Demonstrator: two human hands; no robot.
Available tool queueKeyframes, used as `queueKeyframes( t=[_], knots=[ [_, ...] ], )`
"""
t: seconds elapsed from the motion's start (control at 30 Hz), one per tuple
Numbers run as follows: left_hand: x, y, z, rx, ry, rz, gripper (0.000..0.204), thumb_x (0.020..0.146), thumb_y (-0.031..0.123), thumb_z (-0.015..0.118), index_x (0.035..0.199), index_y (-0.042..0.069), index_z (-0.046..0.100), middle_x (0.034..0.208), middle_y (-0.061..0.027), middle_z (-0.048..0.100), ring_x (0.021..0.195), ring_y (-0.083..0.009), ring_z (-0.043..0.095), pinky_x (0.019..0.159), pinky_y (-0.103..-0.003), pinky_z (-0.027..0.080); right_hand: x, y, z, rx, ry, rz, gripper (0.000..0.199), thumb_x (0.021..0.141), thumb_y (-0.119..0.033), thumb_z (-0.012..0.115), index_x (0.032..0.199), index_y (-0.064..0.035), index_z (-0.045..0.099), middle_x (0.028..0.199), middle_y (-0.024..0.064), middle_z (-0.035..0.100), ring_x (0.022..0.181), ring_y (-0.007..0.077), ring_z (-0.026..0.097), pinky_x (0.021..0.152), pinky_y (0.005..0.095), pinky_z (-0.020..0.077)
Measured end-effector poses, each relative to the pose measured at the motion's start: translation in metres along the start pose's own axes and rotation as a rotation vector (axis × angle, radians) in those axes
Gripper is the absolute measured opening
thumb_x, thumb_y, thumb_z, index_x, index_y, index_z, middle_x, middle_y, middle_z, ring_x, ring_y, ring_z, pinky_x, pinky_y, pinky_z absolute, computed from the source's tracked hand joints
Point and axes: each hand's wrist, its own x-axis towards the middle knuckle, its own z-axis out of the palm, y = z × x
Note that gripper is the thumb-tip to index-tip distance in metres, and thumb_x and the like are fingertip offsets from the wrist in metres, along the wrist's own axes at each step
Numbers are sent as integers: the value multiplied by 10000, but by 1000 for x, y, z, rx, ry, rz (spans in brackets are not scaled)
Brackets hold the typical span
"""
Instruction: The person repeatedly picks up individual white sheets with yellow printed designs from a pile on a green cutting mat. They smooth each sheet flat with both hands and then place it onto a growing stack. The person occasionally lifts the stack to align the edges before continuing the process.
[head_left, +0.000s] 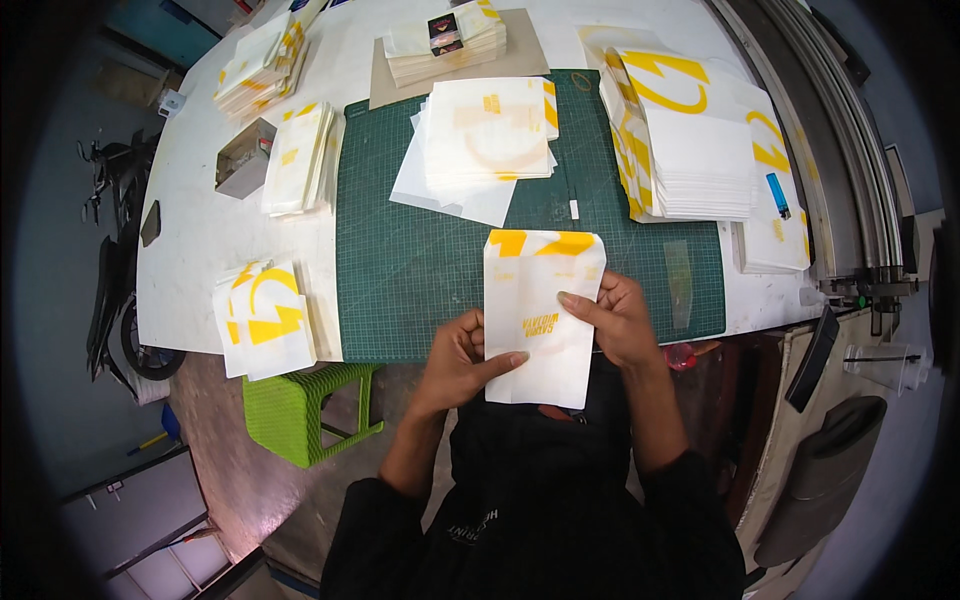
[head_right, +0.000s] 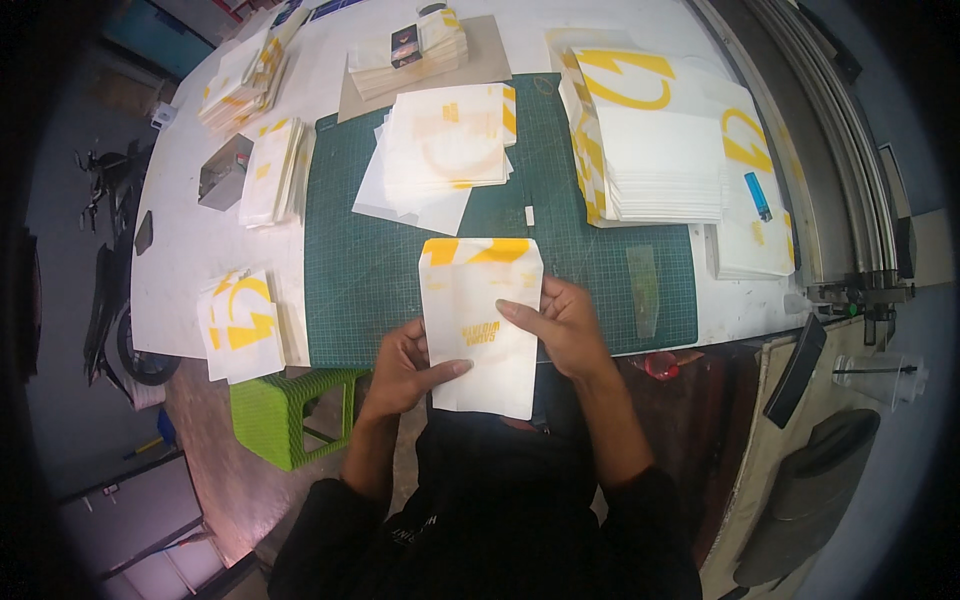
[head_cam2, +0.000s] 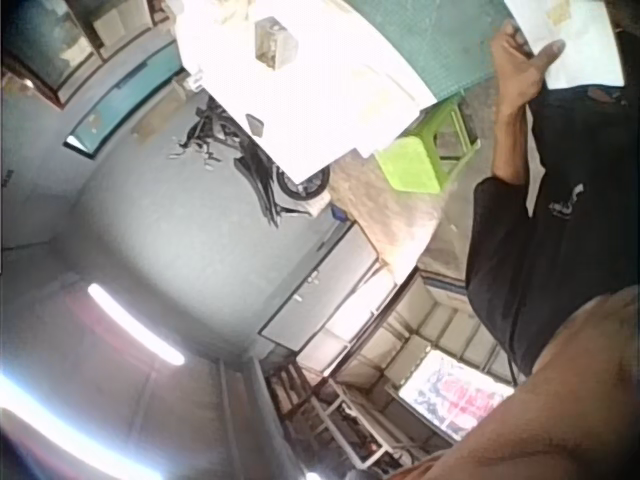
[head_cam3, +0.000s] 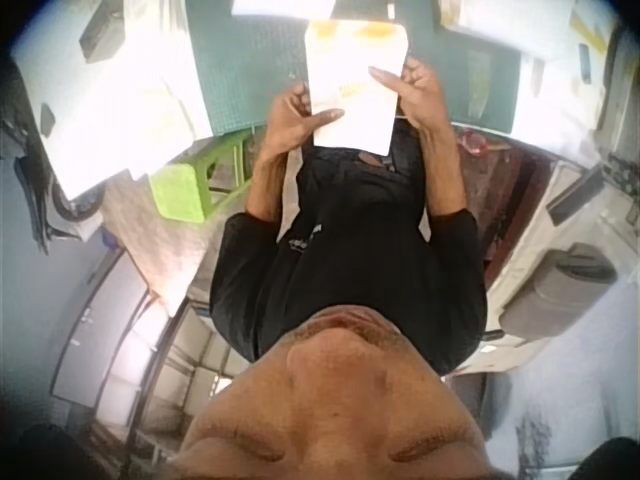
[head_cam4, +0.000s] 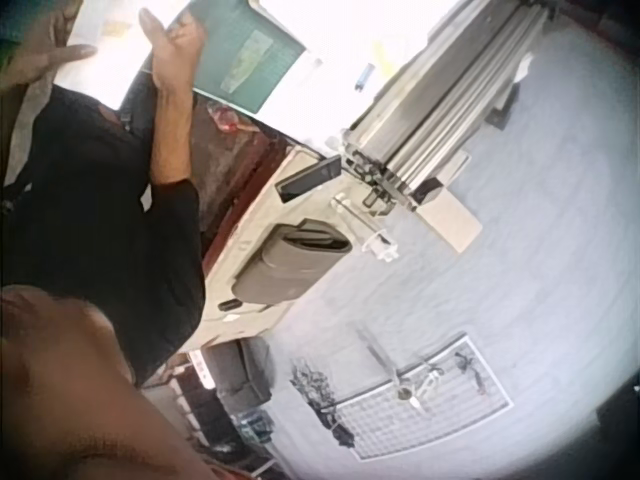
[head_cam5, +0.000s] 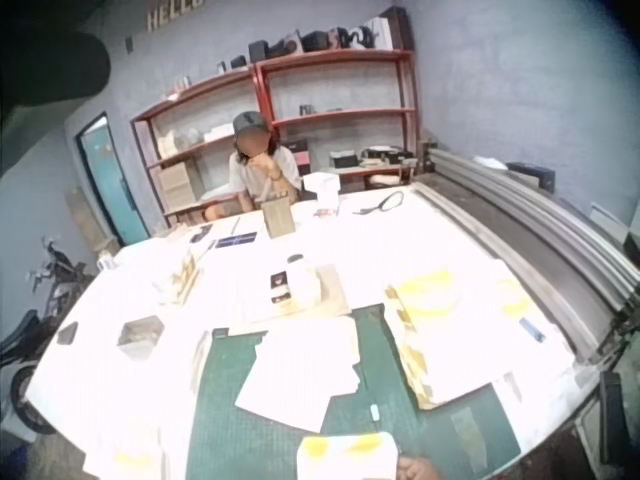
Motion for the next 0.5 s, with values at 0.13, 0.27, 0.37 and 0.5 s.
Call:
queueKeyframes(
  t=[0.13, 0.27, 0.37, 0.5],
  knots=[
    [0, 3, 0, 90, -20, 23, 432, 896, 7, 777, 1279, -70, 592, 1086, -162, 746, 941, -147, 730, 839, -306, 606, -8, 2, 1, -100, -13, -36, 291, 945, 11, 698, 1221, 95, 659, 1109, 155, 749, 945, 149, 724, 839, 282, 585],
    [17, 23, -1, 33, 46, 87, 329, 935, 38, 751, 1227, -75, 651, 1074, -159, 753, 908, -149, 733, 784, -291, 603, -18, 6, 8, -210, -29, 8, 284, 944, 18, 699, 1215, 97, 661, 1107, 154, 750, 950, 143, 720, 833, 270, 578],
    [20, 27, 5, 34, 64, 126, 258, 946, 38, 740, 1172, -75, 690, 1038, -150, 762, 874, -142, 733, 751, -278, 598, -22, 6, 12, -116, -25, -45, 285, 941, 12, 711, 1210, 96, 666, 1091, 146, 754, 947, 140, 719, 830, 266, 575],
    [14, 26, 8, 57, 38, 134, 239, 948, 46, 742, 1152, -72, 706, 1009, -140, 769, 847, -129, 730, 739, -269, 595, -25, -11, 12, -94, -3, -23, 195, 942, 1, 720, 1116, 82, 686, 994, 109, 753, 868, 96, 695, 768, 231, 548]
  ],
)
